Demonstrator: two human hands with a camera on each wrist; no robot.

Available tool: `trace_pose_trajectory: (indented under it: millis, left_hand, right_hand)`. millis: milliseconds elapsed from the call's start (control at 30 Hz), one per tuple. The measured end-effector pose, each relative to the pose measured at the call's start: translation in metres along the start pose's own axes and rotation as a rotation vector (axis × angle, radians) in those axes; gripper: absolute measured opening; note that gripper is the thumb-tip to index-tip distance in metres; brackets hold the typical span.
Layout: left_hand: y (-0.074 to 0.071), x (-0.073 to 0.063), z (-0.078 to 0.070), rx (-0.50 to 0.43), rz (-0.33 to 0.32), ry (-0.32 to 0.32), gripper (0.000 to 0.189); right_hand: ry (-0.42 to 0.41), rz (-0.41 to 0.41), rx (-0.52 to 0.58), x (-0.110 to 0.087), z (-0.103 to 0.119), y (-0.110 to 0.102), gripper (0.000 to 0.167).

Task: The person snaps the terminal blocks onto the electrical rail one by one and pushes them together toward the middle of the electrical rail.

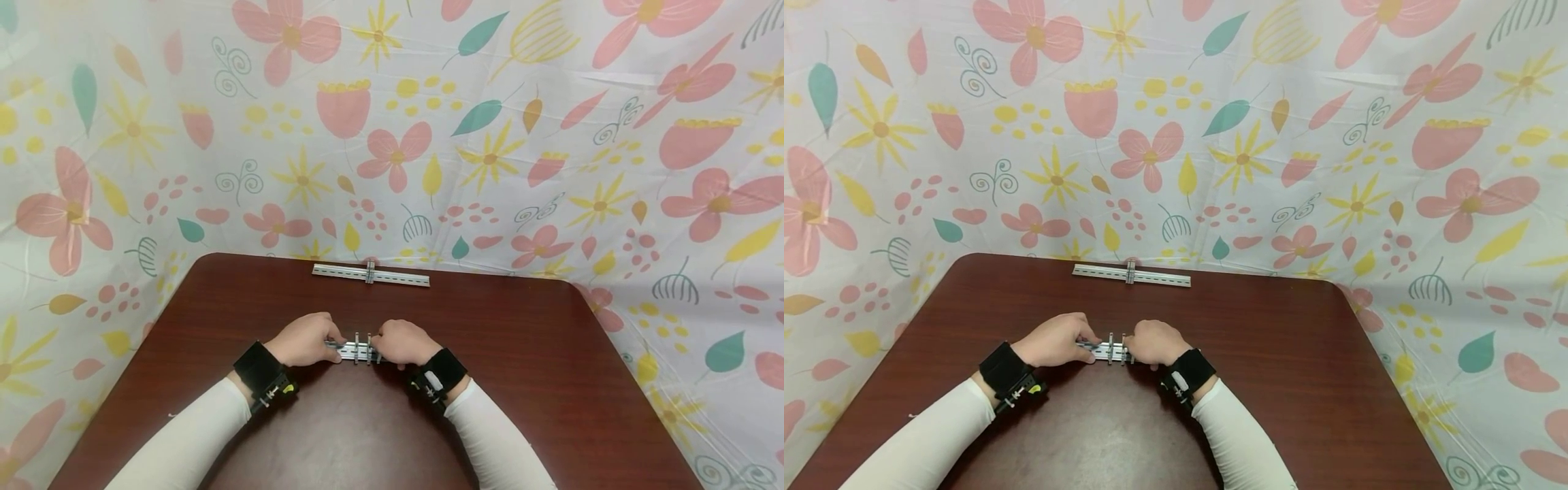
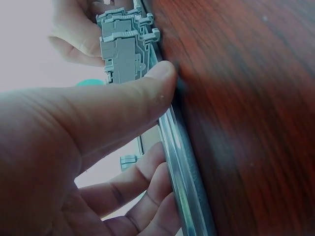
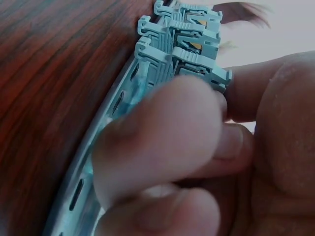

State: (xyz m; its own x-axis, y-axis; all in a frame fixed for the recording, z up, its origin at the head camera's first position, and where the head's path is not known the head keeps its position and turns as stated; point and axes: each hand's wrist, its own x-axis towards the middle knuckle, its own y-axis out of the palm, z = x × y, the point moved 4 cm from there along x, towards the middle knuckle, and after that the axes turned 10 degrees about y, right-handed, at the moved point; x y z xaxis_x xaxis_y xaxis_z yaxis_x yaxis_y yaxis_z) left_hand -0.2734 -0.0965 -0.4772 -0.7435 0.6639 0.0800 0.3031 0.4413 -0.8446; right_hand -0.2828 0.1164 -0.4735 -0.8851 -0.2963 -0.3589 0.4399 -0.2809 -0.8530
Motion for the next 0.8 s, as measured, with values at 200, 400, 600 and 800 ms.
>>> trace_pose_trajectory:
  millis: [200, 400, 600, 800]
  left_hand:
    - [-0.0020, -0.0007, -0.0023, -0.004, -0.003, -0.004, 0.022]
    - [-0.0015, -0.0010, -0.0014, -0.002, -0.003, -0.001, 0.024]
    - [0.0012, 0.0006, 0.0008, 0.014, -0.005, 0.001, 0.023]
    - [0.0021, 0.0008, 0.0017, 0.013, -0.010, -0.002, 0.022]
  right_hand:
    - [-0.025, 0.020, 0.033, 0.0036, -0.0037, 0.0013, 0.046]
    - [-0.033, 0.026, 0.053, 0.0075, -0.0082, 0.0030, 0.045]
    - [-0.022, 0.012, 0.044, 0.0062, -0.0075, 0.0033, 0.044]
    - [-0.027, -0.005, -0.001, 0.0005, -0.0016, 0.0033, 0.047]
